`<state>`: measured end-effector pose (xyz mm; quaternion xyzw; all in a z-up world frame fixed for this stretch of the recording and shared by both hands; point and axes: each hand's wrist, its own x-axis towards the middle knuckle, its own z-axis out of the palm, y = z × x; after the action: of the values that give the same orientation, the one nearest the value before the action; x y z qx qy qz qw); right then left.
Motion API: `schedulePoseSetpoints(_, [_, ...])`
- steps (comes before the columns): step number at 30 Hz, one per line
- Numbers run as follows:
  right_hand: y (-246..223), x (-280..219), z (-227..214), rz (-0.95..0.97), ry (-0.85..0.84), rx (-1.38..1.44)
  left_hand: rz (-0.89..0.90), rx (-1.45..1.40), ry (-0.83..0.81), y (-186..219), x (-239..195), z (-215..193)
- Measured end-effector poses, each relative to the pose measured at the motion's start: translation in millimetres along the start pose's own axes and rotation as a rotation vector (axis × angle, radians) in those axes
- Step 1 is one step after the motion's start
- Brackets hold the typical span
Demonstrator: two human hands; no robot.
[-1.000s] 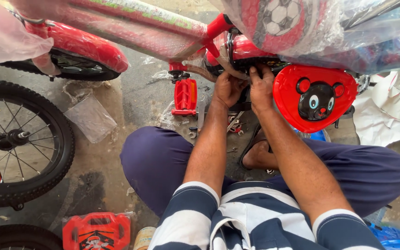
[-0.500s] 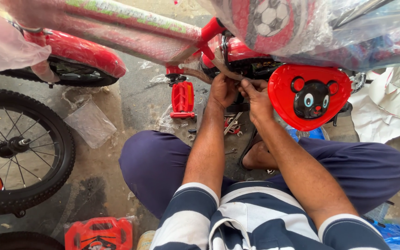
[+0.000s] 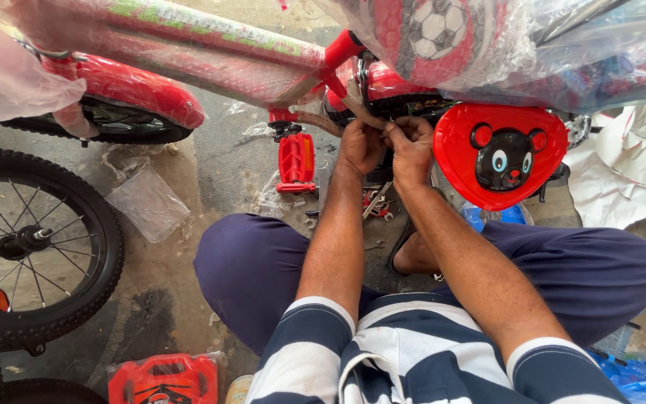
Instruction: The person sits on the floor and assembles a red children's bicycle. They use a wrench to tighten bolts on the rear wheel axle and handle a container of small parts, likely nuts and bolts, before continuing to secure the wheel to the frame.
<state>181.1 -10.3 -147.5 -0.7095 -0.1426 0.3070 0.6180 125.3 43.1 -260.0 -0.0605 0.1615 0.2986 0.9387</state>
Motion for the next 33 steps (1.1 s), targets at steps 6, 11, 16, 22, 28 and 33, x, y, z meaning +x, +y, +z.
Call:
schedulePoseSetpoints(6, [4, 2, 4, -0.05, 0.005, -0.037, -0.009, 0.006, 0.028, 1, 0, 3])
schedulePoseSetpoints(11, [-1, -1, 8, 0.0, 0.066, -0.053, -0.034, 0.036, 0.055, 8, -7, 16])
schedulePoseSetpoints(16, [-11, -6, 13, 0.075, 0.085, -0.088, -0.063, -0.011, 0.015, 11, -11, 23])
schedulePoseSetpoints(22, [-17, -7, 21, 0.045, 0.102, -0.117, -0.097, -0.037, 0.058, 11, -10, 21])
schedulePoseSetpoints(28, [-23, -14, 28, -0.049, 0.086, -0.305, -0.175, -0.079, -0.045, 13, -9, 17])
schedulePoseSetpoints(33, [-29, -16, 30, -0.059, 0.091, -0.397, -0.098, -0.038, 0.046, 9, -9, 16])
